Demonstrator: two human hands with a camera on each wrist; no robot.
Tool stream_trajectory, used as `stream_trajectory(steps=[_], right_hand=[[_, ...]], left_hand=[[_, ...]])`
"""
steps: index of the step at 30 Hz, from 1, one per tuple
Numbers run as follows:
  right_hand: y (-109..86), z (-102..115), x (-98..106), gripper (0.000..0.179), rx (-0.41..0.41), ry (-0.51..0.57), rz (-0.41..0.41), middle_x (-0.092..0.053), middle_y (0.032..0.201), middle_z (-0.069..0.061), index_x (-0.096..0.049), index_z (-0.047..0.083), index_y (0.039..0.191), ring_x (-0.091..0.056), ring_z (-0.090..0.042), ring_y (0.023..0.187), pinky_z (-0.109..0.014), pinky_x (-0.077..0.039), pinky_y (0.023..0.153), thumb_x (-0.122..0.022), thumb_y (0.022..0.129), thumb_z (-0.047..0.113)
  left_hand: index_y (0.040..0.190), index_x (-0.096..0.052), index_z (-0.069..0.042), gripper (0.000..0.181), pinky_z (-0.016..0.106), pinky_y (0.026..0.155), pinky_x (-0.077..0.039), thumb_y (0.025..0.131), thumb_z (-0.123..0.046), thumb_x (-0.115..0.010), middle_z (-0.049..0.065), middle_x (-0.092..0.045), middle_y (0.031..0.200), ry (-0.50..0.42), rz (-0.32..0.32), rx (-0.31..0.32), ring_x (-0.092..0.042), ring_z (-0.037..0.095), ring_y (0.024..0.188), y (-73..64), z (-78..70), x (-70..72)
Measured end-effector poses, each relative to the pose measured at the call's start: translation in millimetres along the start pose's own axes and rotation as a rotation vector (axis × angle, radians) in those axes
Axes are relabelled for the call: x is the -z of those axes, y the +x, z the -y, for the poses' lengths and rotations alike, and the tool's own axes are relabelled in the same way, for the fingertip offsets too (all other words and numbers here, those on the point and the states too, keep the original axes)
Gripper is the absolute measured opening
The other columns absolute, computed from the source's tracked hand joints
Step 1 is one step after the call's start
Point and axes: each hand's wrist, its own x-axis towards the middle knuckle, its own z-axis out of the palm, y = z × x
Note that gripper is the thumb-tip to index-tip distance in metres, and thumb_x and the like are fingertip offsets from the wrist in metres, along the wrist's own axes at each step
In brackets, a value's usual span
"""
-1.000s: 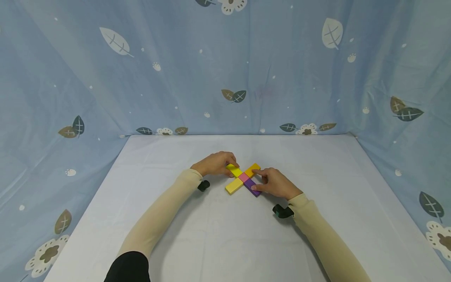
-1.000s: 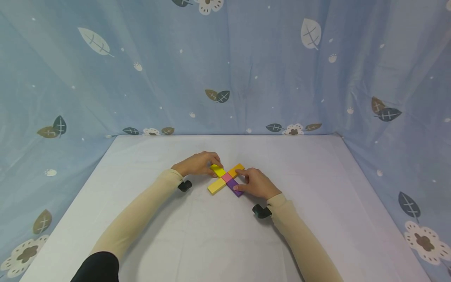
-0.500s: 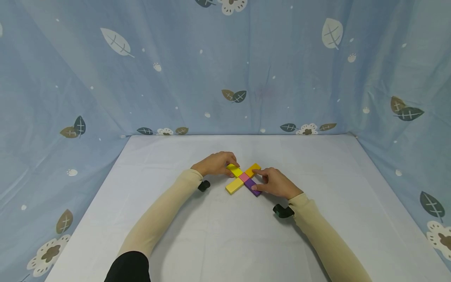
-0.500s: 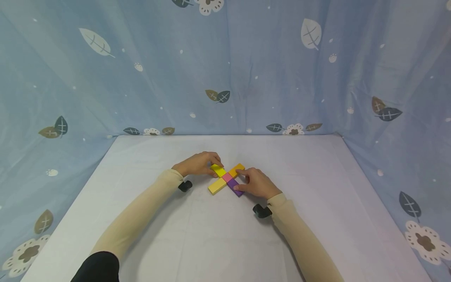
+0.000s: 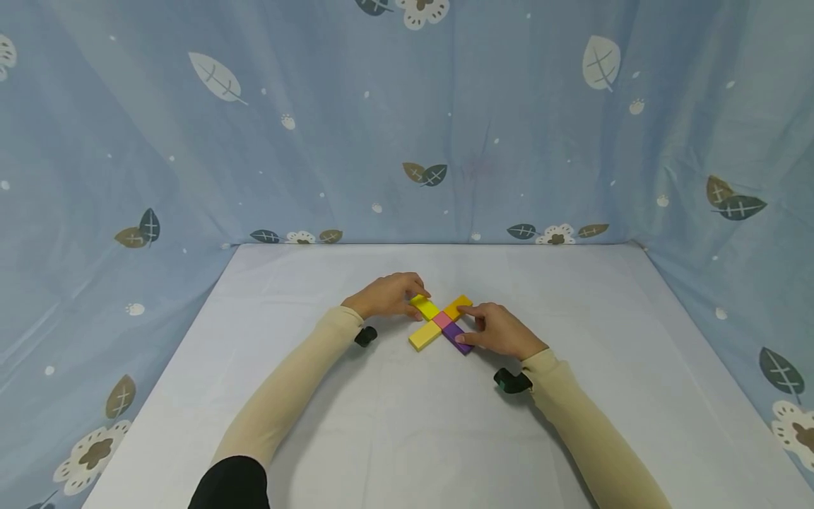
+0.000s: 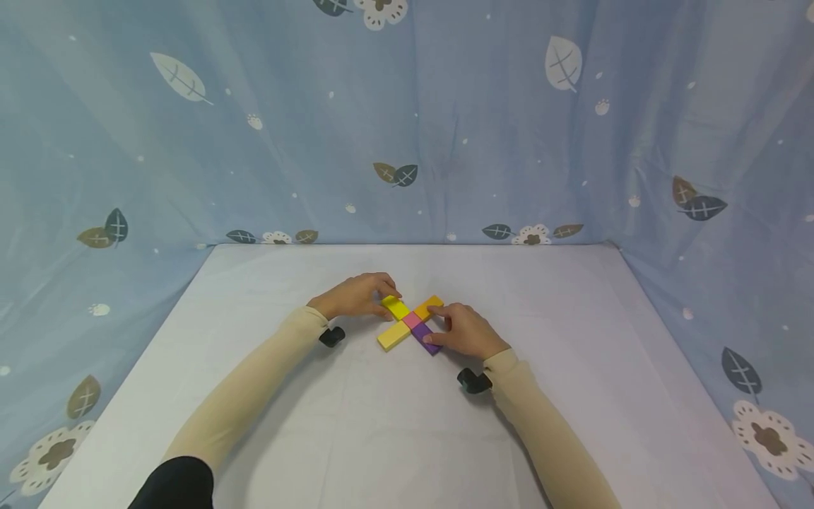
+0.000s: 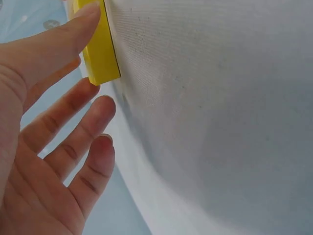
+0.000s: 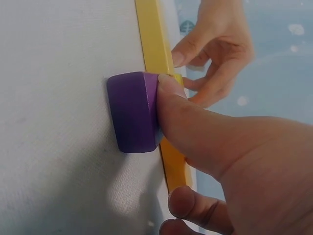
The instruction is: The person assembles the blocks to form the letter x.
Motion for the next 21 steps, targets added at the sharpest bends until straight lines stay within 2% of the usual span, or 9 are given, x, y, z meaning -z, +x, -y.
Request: stream_trajectory(steps=[6, 14, 21], right_hand=[[1.8, -1, 1, 0.066, 0.005, -0.01, 0.001, -0.044, 0.071, -0.001, -0.06, 0.007, 0.145, -0.041, -0.016, 0.064, -0.025, -0.031, 0.055, -0.083, 0.089, 0.031], [1.6, -2, 2, 0.066, 0.02, -0.015, 0.006, -0.047, 0.076, -0.003, -0.059, 0.006, 0.145, -0.042, -0.016, 0.066, -0.025, -0.032, 0.056, -0.083, 0.088, 0.029], [0.3, -3, 4, 0.066, 0.034, -0.039, -0.007, -0.053, 0.085, -0.006, -0.06, 0.005, 0.145, -0.046, -0.018, 0.073, -0.025, -0.036, 0.058, -0.083, 0.089, 0.03]], left_hand=[[0.135, -0.07, -0.017, 0.053, 0.042, 0.103, -0.052, 0.089, -0.038, -0.083, 0.003, -0.058, 0.137, 0.003, -0.025, 0.009, -0.06, 0.022, 0.115, -3.4, 1.8, 4.7], [0.135, -0.07, -0.014, 0.051, 0.043, 0.103, -0.053, 0.091, -0.038, -0.08, 0.004, -0.058, 0.138, 0.0, -0.055, -0.007, -0.062, 0.026, 0.118, -6.4, 5.7, 7.6], [0.133, -0.071, -0.013, 0.049, 0.045, 0.103, -0.053, 0.093, -0.041, -0.077, 0.003, -0.059, 0.137, -0.025, -0.098, 0.013, -0.061, 0.026, 0.119, -8.9, 8.0, 11.0]])
